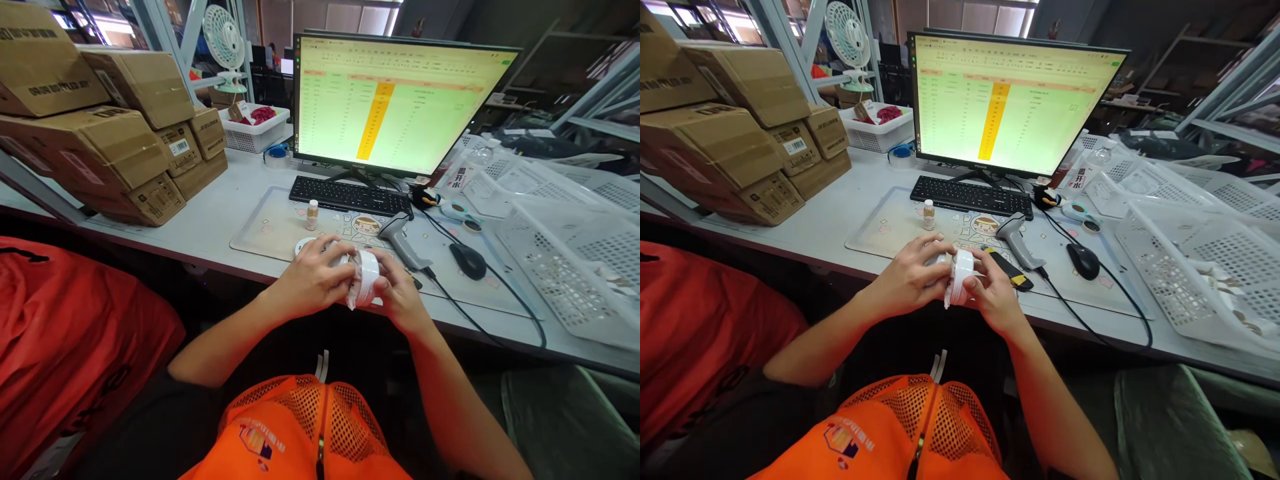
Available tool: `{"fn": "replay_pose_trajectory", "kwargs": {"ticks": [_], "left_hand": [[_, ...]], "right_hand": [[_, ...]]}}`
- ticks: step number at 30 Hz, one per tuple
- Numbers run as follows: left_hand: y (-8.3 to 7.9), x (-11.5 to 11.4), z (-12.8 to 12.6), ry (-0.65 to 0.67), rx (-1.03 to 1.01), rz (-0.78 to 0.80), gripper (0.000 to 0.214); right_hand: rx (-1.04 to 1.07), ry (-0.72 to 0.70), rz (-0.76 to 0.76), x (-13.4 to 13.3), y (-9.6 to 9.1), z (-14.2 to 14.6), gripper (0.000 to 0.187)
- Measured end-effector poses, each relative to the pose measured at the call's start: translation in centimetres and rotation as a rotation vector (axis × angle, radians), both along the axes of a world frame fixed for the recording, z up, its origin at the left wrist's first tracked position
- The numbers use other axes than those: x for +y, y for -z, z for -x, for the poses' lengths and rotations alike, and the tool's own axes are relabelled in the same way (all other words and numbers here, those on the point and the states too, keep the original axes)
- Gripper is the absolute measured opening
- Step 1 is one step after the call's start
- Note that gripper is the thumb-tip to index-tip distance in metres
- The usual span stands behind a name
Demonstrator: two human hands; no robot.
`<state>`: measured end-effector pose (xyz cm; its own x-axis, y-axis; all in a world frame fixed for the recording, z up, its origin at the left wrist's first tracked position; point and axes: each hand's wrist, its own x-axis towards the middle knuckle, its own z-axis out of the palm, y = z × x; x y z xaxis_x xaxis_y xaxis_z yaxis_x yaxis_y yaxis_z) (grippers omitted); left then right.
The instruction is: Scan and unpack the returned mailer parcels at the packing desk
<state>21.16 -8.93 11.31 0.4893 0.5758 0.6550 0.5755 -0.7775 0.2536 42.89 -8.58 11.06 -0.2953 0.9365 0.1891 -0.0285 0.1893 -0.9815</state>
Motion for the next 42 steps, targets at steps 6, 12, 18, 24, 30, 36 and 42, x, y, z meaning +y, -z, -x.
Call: {"fn": "replay_pose_trajectory", "kwargs": {"ticks": [6,12,18,24,30,36,42], "left_hand": [[1.2,0.2,-0.7,0.079,-0.137,0.044,0.018],[1.7,0.1,-1.0,0.043,-0.237,0.195,0.047],[2.4,0.3,-1.1,0.125,-0.796,0.562,0.055],[2.5,-0.5,-2.8,0.292,-1.435,1.08,0.076],[3.1,-1.5,-4.6,0.308,-1.439,1.089,0.079],[3.6,-1.4,-4.8,0.247,-1.338,1.026,0.078],[2.8,-1.6,-4.9,0.261,-1.334,1.041,0.076]], "right_hand": [[0.126,-0.052,0.173,0.1,1.4,0.0,0.081],[0.237,-0.12,0.274,0.1,2.8,0.4,0.09],[0.065,-0.073,-0.018,0.0,1.6,-0.9,0.083],[-0.316,-0.128,-0.445,-1.2,0.6,-0.2,0.092],[-0.597,-0.099,-0.778,-0.9,2.2,0.8,0.093],[-0.669,-0.056,-0.858,-1.0,2.5,0.4,0.092],[-0.672,-0.063,-0.946,-1.5,1.7,0.3,0.089]]}}
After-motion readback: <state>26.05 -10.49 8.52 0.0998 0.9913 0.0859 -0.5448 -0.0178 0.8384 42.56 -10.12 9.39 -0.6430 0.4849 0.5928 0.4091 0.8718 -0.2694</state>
